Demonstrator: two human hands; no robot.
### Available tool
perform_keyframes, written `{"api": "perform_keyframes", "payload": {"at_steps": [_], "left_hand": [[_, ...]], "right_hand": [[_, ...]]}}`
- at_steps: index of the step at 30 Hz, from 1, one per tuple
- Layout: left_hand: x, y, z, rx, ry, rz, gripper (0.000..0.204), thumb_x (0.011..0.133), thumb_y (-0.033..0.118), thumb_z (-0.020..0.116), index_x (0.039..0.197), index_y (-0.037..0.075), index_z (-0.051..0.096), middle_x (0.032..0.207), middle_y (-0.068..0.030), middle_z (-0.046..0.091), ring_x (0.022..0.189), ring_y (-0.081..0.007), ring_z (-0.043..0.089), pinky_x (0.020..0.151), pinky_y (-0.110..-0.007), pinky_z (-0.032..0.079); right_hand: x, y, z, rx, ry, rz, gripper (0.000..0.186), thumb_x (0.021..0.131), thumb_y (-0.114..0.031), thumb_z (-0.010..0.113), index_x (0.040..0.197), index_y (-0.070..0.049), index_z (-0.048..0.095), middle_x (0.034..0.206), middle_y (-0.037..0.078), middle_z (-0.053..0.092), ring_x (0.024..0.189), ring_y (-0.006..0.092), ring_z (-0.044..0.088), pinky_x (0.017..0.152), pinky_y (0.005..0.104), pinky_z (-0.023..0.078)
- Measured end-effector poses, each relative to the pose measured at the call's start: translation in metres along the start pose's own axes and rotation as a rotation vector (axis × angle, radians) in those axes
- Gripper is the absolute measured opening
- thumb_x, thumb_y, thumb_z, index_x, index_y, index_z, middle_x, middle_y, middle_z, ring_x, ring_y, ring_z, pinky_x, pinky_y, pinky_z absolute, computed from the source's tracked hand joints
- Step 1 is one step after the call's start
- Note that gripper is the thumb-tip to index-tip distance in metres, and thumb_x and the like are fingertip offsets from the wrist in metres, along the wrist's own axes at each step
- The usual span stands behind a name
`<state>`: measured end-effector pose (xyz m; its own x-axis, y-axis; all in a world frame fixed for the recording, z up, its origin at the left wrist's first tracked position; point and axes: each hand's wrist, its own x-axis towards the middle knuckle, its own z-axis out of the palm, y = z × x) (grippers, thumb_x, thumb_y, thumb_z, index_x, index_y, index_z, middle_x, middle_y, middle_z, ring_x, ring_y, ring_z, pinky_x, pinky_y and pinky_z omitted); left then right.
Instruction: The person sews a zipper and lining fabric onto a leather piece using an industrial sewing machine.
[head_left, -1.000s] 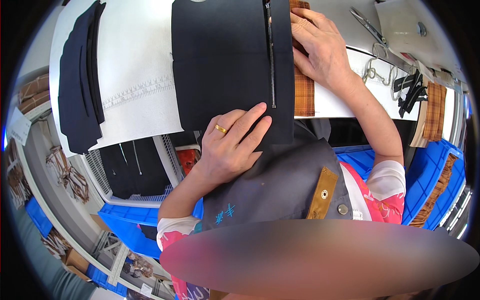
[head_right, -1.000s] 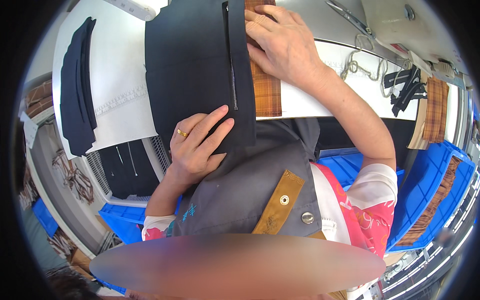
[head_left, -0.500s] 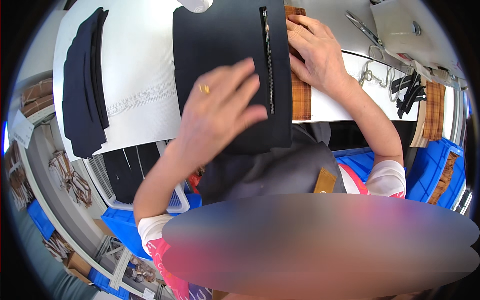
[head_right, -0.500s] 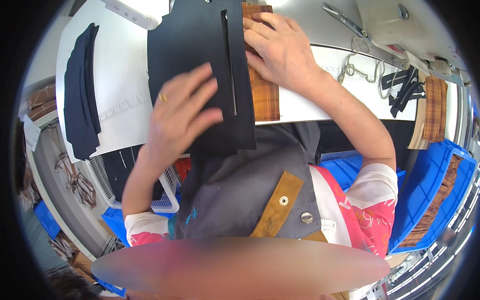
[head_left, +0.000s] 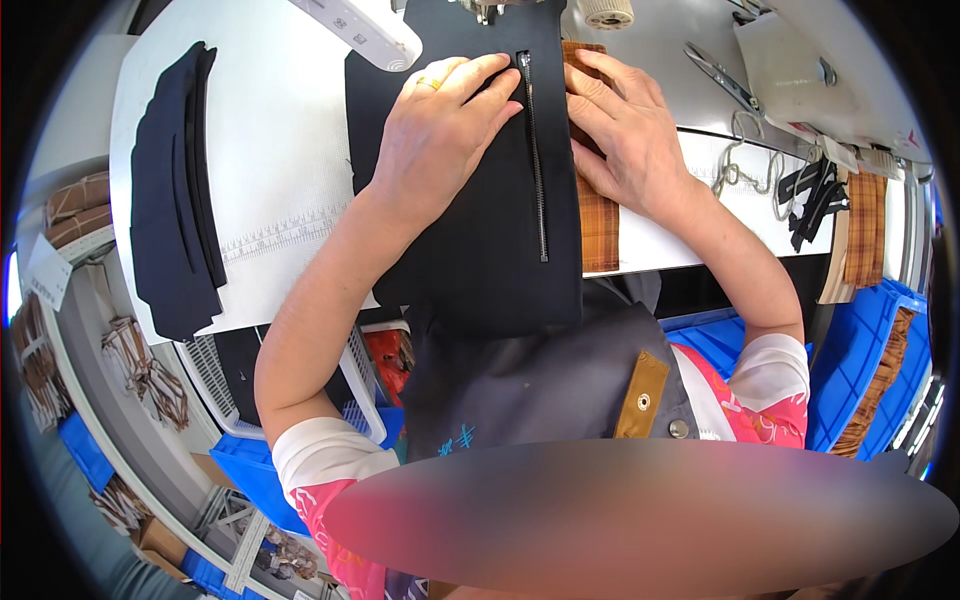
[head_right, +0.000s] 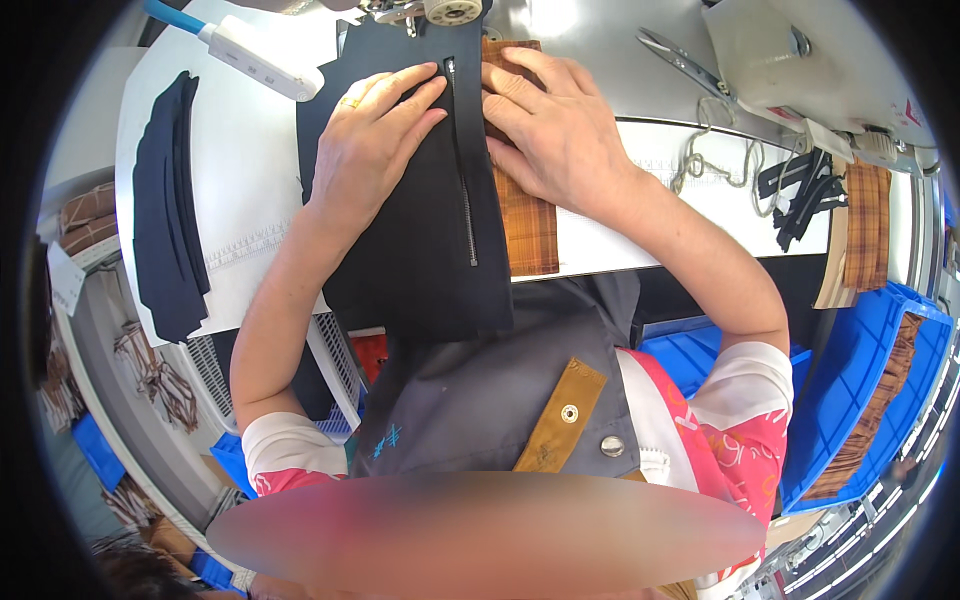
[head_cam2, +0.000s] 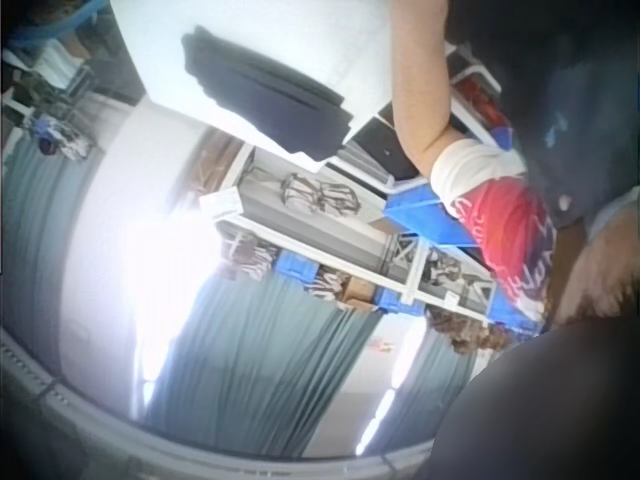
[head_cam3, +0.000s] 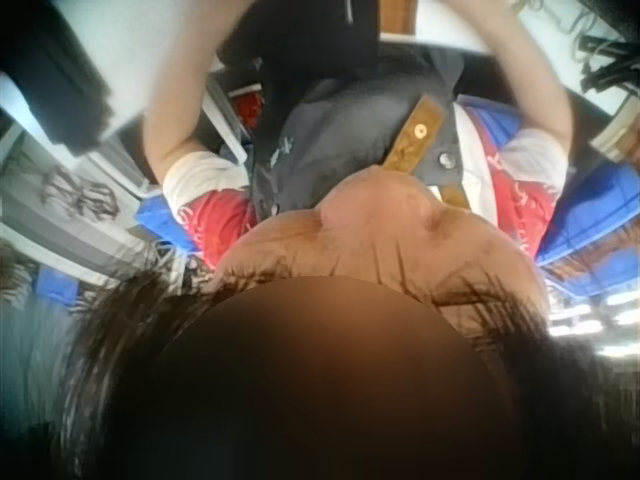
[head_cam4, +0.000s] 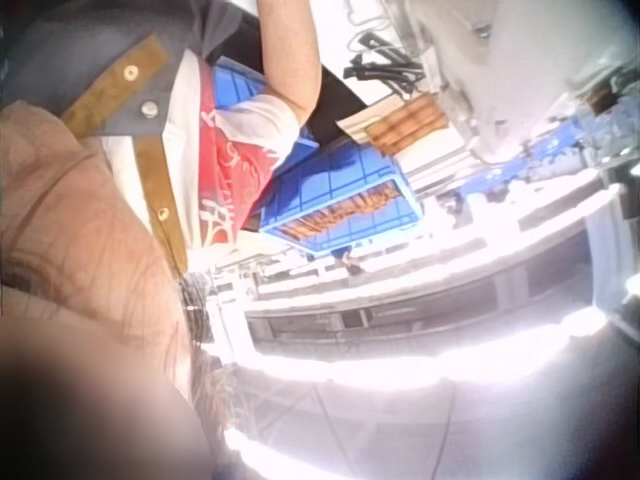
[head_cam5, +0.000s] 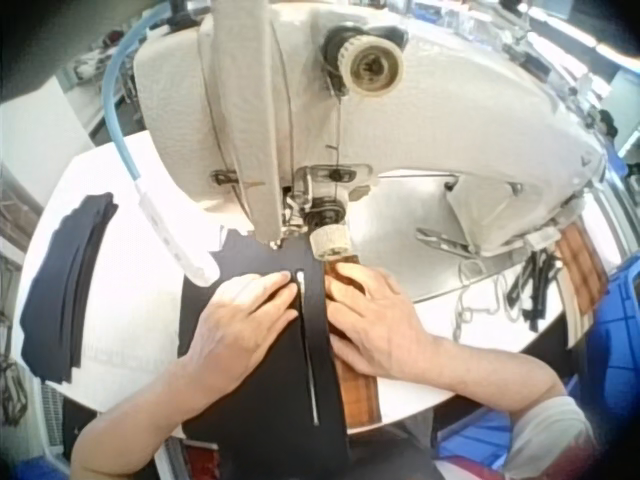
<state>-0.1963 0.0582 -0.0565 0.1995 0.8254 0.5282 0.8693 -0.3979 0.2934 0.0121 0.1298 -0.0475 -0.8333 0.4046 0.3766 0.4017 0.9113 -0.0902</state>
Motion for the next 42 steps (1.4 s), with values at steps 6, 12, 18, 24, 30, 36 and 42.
{"api": "perform_keyframes", "payload": {"at_steps": [6, 12, 18, 24, 30, 36, 42], "left_hand": [[-0.003, -0.001, 0.004, -0.025, 0.034, -0.006, 0.028, 0.084, 0.014, 0.070, 0.110, 0.003, 0.069, 0.114, -0.0068, 0.067, 0.101, -0.0262, 0.062, 0.087, -0.037, 0.049], [-0.006, 0.000, 0.005, 0.000, 0.045, -0.007, 0.028, 0.083, 0.016, 0.072, 0.109, 0.006, 0.070, 0.113, -0.0050, 0.067, 0.101, -0.0249, 0.063, 0.086, -0.037, 0.049], [-0.001, -0.002, 0.002, 0.042, 0.036, 0.038, 0.024, 0.085, 0.018, 0.070, 0.107, 0.008, 0.070, 0.112, -0.0037, 0.066, 0.100, -0.0246, 0.063, 0.088, -0.037, 0.047], [-0.001, -0.002, -0.002, 0.070, -0.004, 0.043, 0.026, 0.087, 0.022, 0.068, 0.111, 0.012, 0.070, 0.115, -0.0007, 0.066, 0.102, -0.0227, 0.062, 0.091, -0.039, 0.045], [-0.003, 0.007, -0.008, 0.057, -0.107, -0.017, 0.029, 0.086, 0.015, 0.067, 0.114, 0.009, 0.068, 0.122, -0.0111, 0.062, 0.111, -0.0241, 0.057, 0.098, -0.042, 0.035], [-0.007, 0.004, 0.000, 0.133, -0.053, -0.033, 0.029, 0.087, 0.029, 0.068, 0.115, 0.019, 0.070, 0.120, 0.0031, 0.064, 0.110, -0.0197, 0.058, 0.102, -0.050, 0.034], [-0.007, 0.005, -0.001, 0.076, -0.079, -0.073, 0.031, 0.087, 0.030, 0.068, 0.116, 0.018, 0.069, 0.121, 0.0010, 0.062, 0.111, -0.0211, 0.057, 0.102, -0.052, 0.034]], "right_hand": [[0.000, -0.002, -0.001, 0.039, -0.059, 0.024, 0.041, 0.077, -0.020, 0.072, 0.115, -0.010, 0.062, 0.131, 0.005, 0.058, 0.121, 0.0290, 0.049, 0.098, 0.0434, 0.042], [-0.001, -0.003, 0.002, 0.050, -0.053, 0.023, 0.044, 0.077, -0.020, 0.072, 0.119, -0.011, 0.060, 0.130, 0.004, 0.058, 0.122, 0.0292, 0.049, 0.097, 0.0433, 0.043], [0.000, -0.001, 0.000, 0.036, -0.011, 0.007, 0.042, 0.076, -0.019, 0.073, 0.116, -0.012, 0.061, 0.127, 0.004, 0.059, 0.119, 0.0283, 0.052, 0.094, 0.0424, 0.045], [-0.001, 0.003, 0.000, 0.030, -0.067, -0.001, 0.050, 0.074, -0.014, 0.074, 0.122, -0.011, 0.062, 0.126, 0.007, 0.062, 0.122, 0.0291, 0.051, 0.097, 0.0431, 0.045], [0.006, -0.003, -0.008, 0.004, -0.101, -0.029, 0.042, 0.077, -0.019, 0.069, 0.117, -0.006, 0.060, 0.122, 0.014, 0.060, 0.114, 0.0321, 0.054, 0.095, 0.0430, 0.044], [-0.001, 0.001, 0.003, 0.019, -0.002, -0.002, 0.037, 0.075, -0.019, 0.074, 0.110, -0.012, 0.063, 0.127, 0.004, 0.060, 0.118, 0.0272, 0.053, 0.093, 0.0424, 0.046], [-0.001, 0.000, 0.003, 0.029, -0.022, 0.012, 0.045, 0.076, -0.022, 0.074, 0.118, -0.012, 0.061, 0.128, 0.004, 0.059, 0.119, 0.0289, 0.052, 0.095, 0.0427, 0.045]]}}
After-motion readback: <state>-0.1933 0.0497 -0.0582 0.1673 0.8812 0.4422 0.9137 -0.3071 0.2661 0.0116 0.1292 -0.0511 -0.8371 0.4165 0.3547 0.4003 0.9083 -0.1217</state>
